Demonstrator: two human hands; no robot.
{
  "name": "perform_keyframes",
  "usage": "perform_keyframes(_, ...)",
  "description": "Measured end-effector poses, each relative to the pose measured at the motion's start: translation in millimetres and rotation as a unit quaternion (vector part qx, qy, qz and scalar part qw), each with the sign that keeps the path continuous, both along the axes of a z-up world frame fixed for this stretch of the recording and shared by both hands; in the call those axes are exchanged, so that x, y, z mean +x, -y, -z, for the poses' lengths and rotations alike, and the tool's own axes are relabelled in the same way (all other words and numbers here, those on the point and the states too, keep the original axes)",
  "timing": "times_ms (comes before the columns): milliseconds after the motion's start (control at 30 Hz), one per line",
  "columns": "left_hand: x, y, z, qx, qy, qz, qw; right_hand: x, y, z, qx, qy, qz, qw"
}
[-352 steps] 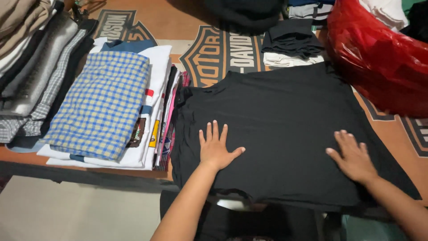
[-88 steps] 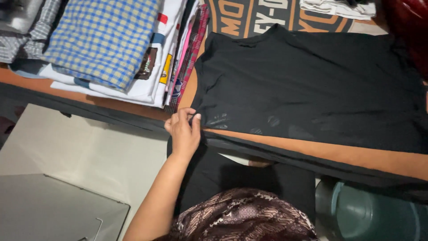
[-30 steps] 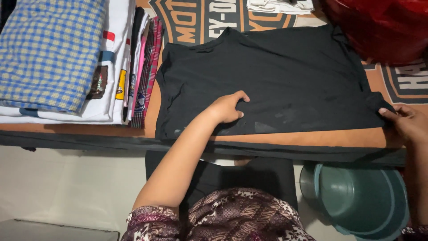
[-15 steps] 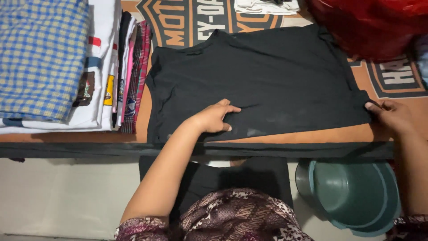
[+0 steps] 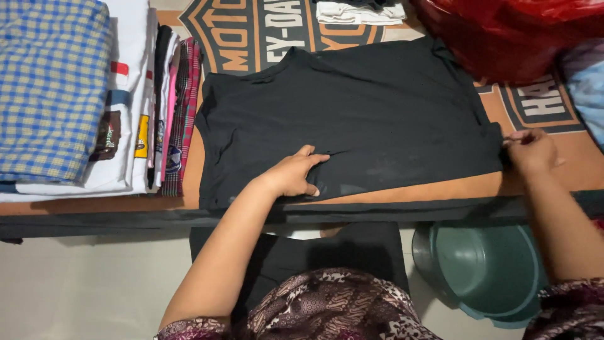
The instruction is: The person takes a black garment from a bag, spreads it out on a table, smooths it, and folds it into a square.
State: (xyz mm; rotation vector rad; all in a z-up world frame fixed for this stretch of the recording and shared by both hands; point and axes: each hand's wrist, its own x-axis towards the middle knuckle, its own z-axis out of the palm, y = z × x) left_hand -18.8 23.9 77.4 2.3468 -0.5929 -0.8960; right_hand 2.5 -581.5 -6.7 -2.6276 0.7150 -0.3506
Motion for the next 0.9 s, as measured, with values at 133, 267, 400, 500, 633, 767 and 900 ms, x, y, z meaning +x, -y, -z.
perform_keyframes(133, 1, -1, 1, -0.003, 0.002, -0.005, 1.0, 0, -54, 1, -0.066, 0.157, -0.168, 0.971)
perform_keyframes(267, 2, -10, 6, -0.036, 0.02, -0.009, 0.999, -8, -101, -7, -0.09, 0.035, -0.299, 0.949)
perform_keyframes(400, -5, -45, -1, -0.065, 0.064, -0.059, 0.994, 3, -105, 8, -0.119, -0.129, -0.213, 0.961)
perform_keyframes(500, -11, -76, 1, -0.033, 0.104, -0.084, 0.99, 0, -115, -4, -0.109, -0.147, -0.196, 0.963)
perform_keyframes(633, -18, -120, 20, 0.068, 0.229, -0.083, 0.967, -2, -118, -2, -0.142, -0.097, -0.212, 0.962)
perform_keyframes(767, -36, -142, 17, 0.15, 0.242, -0.113, 0.952, 13, -86, 33, -0.135, -0.025, -0.276, 0.951)
perform_keyframes(900, -65, -148, 42, 0.087, 0.371, -0.252, 0.889, 21, -73, 57, -0.065, 0.025, -0.296, 0.953)
